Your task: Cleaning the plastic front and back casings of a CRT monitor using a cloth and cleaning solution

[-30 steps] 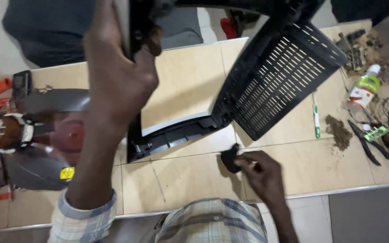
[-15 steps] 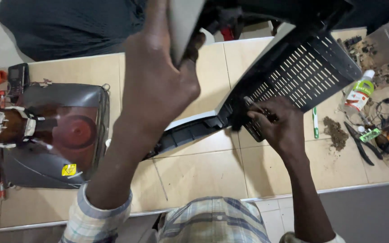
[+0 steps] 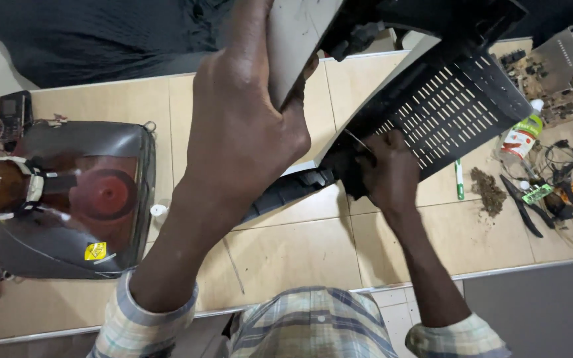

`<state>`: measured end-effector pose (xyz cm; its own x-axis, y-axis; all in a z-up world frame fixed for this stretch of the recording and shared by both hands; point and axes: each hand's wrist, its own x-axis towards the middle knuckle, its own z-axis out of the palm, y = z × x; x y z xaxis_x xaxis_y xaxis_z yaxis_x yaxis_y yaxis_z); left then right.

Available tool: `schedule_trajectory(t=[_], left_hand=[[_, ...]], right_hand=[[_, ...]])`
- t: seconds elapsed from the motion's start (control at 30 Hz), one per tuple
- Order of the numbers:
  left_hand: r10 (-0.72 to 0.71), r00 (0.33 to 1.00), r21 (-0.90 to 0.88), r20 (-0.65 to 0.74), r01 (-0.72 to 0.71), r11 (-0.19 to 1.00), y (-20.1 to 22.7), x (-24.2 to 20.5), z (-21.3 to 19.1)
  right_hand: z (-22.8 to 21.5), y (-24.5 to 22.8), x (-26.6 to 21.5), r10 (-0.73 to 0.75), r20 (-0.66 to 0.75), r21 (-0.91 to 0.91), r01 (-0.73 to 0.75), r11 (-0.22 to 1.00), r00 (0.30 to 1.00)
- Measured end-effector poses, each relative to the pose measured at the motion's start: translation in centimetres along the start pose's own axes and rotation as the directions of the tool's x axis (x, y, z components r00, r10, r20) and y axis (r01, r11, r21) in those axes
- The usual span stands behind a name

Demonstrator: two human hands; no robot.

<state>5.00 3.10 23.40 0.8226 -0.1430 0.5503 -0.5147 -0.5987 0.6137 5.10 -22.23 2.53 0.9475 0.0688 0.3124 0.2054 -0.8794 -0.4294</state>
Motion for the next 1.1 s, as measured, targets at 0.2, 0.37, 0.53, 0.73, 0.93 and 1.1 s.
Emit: schedule_trajectory(t=[0.2, 0.37, 0.53, 0.73, 0.93, 1.1], left_hand=[[-0.025, 0.999, -0.052, 0.030, 0.026, 0.998, 1.3, 0.3, -0.4], [-0.056, 0.998, 0.004, 0.025, 0.056, 0.998, 0.5, 0.1, 0.1], [-0.064, 0.998, 0.055, 0.003, 0.063, 0.996, 0.0, 0.1, 0.2], [0.009, 1.000, 0.029, -0.024, -0.009, 1.000, 0.5, 0.1, 0.4], [-0.089, 0.996, 0.044, 0.029, 0.087, 0.995, 1.7, -0.1, 0.1], [-0.116, 0.993, 0.007, 0.031, 0.116, 0.993, 1.3, -0.5, 0.4]], right_hand=[[0.9, -1.5, -1.7, 0.087, -0.084, -0.026, -0.089, 0.996, 0.993], [-1.9, -2.1, -3.4, 0.082, -0.173, 0.097, -0.066, 0.993, 0.982], [-5.9, -2.9, -5.7, 0.172, -0.128, 0.313, -0.125, 0.941, 0.977], [-6.5, -3.8, -6.1, 0.235, -0.148, 0.382, -0.164, 0.910, 0.961], [-3.4, -2.9, -5.1, 0.116, -0.138, 0.378, -0.056, 0.924, 0.984], [-1.0, -2.3, -4.4, 0.156, -0.119, 0.472, -0.082, 0.878, 0.981]])
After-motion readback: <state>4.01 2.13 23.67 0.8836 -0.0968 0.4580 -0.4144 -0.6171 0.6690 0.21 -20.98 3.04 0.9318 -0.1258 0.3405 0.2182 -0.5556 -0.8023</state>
